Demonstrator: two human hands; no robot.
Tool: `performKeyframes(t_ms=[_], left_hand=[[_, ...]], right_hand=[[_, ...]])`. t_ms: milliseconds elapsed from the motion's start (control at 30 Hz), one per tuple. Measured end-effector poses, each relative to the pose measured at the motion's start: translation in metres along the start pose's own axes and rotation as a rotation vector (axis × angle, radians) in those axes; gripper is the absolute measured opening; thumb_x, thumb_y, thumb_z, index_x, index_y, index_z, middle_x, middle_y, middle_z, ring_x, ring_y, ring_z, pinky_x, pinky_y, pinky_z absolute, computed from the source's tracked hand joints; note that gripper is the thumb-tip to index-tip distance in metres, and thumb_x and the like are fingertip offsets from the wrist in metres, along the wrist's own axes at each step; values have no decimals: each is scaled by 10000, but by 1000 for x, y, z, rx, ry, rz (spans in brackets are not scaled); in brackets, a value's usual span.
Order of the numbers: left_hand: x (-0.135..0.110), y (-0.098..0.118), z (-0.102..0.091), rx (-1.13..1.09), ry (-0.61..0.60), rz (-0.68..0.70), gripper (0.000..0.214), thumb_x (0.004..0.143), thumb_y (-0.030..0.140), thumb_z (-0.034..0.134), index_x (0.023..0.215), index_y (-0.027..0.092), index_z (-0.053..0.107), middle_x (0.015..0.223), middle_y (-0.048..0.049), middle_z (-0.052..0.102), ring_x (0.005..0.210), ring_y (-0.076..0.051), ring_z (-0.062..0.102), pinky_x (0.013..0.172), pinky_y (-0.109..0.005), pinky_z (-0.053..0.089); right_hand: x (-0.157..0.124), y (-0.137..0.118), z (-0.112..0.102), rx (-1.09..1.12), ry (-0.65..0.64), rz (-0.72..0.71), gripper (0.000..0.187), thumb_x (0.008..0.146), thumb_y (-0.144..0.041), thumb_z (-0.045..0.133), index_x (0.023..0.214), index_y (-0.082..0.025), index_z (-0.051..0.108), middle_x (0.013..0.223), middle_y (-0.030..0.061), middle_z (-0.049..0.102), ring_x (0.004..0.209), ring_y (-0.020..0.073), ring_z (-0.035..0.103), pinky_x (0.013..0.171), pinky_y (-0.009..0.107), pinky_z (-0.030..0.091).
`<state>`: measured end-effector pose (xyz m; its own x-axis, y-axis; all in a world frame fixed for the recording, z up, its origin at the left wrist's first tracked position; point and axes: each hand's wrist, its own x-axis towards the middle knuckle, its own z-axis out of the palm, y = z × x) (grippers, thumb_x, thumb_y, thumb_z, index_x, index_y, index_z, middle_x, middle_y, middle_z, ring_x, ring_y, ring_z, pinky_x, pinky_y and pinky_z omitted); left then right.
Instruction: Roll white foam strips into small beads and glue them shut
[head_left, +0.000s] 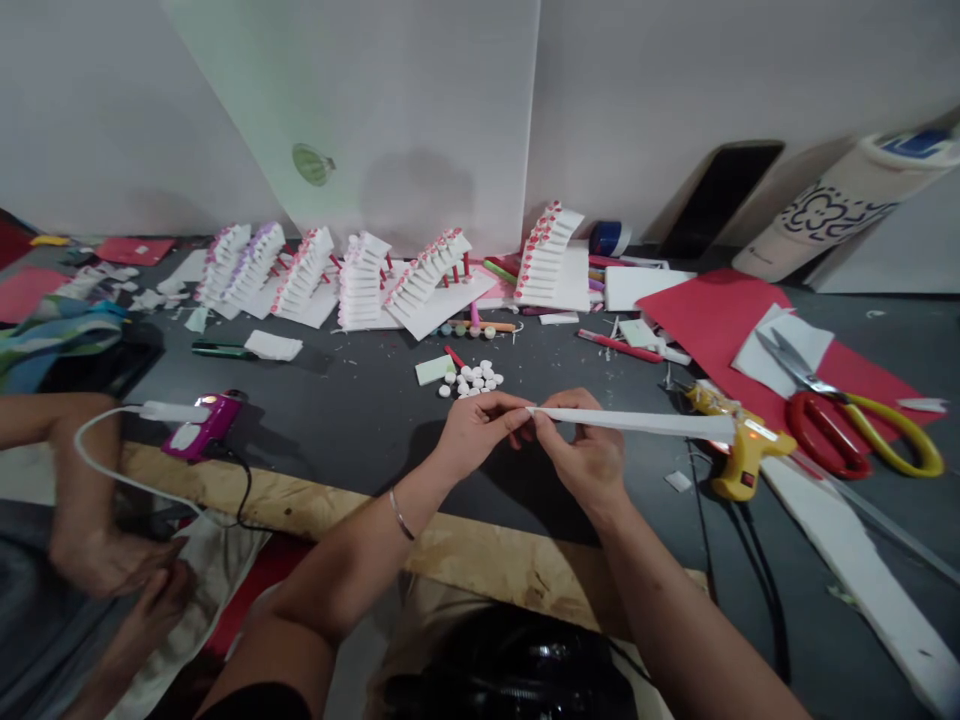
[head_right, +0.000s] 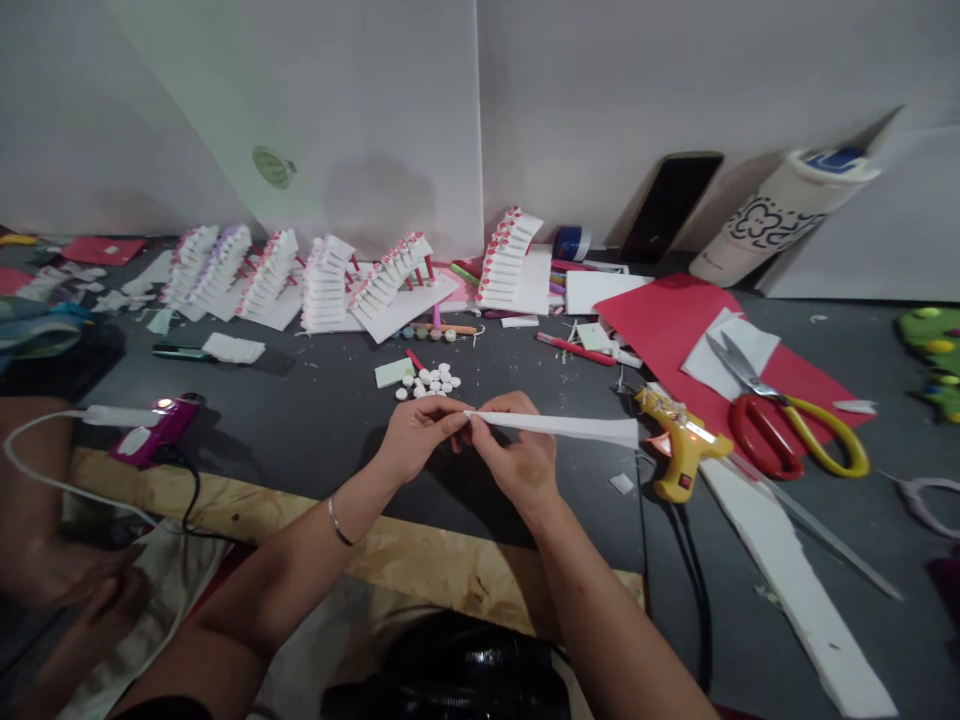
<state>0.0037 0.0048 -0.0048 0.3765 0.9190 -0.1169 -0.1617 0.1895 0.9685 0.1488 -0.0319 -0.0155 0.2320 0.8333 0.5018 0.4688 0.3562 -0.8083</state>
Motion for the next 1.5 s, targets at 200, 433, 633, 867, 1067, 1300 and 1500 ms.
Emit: performKeyframes(t_ms=[200, 433, 633, 867, 1067, 1300, 1500], left_hand=[[0, -1, 0, 63, 50, 80, 337, 697, 449, 787, 821, 138, 743, 636, -17, 676, 538, -99, 600, 517, -219, 525], [-5, -5, 2, 144, 131, 134, 268, 750, 407, 739, 832, 153, 735, 660, -13, 678, 538, -94, 587, 543, -225, 526], [-6, -7, 4, 170, 171, 127, 263, 776, 405, 707, 842, 151, 728, 638, -9, 672, 535, -103, 599, 568, -240, 542], [-6, -4, 5, 144, 84, 127, 250, 783, 384, 706, 895, 162, 731, 728, -24, 705, 618, -116, 639, 640, -261, 566], [-1, 0, 0, 55, 42, 77, 256, 706, 376, 786, 808, 151, 719, 667, -2, 678, 553, -93, 608, 588, -236, 553], [3, 5, -3, 6, 8, -15, 348, 629, 422, 836, 813, 141, 744, 691, -24, 707, 596, -126, 649, 574, -259, 574], [2, 1, -5, 35, 34, 17, 303, 660, 405, 816, 797, 149, 728, 672, -15, 701, 590, -119, 641, 630, -272, 572]], right_hand=[[1, 0, -2, -14, -35, -134, 102, 862, -236, 641, 767, -233, 601, 721, 7, 643, 705, 170, 617, 651, 309, 498], [4, 3, -1, -144, -12, -286, 74, 879, -242, 643, 806, -254, 640, 734, 22, 692, 692, 172, 639, 651, 323, 514], [5, 6, 0, -183, -22, -269, 111, 902, -285, 615, 801, -261, 655, 760, 30, 714, 716, 180, 653, 680, 340, 528], [2, 10, 2, -184, 50, -248, 70, 877, -244, 639, 808, -255, 634, 748, 25, 690, 731, 182, 640, 683, 330, 526], [4, 9, -2, -65, -53, -180, 65, 887, -279, 626, 835, -245, 644, 768, 30, 688, 738, 190, 645, 681, 346, 527], [7, 11, -7, -39, -116, -181, 52, 885, -272, 629, 859, -243, 664, 800, 40, 698, 773, 201, 649, 713, 369, 525], [7, 7, -8, -104, -109, -242, 25, 872, -255, 640, 876, -243, 661, 796, 35, 695, 760, 194, 634, 712, 361, 516]])
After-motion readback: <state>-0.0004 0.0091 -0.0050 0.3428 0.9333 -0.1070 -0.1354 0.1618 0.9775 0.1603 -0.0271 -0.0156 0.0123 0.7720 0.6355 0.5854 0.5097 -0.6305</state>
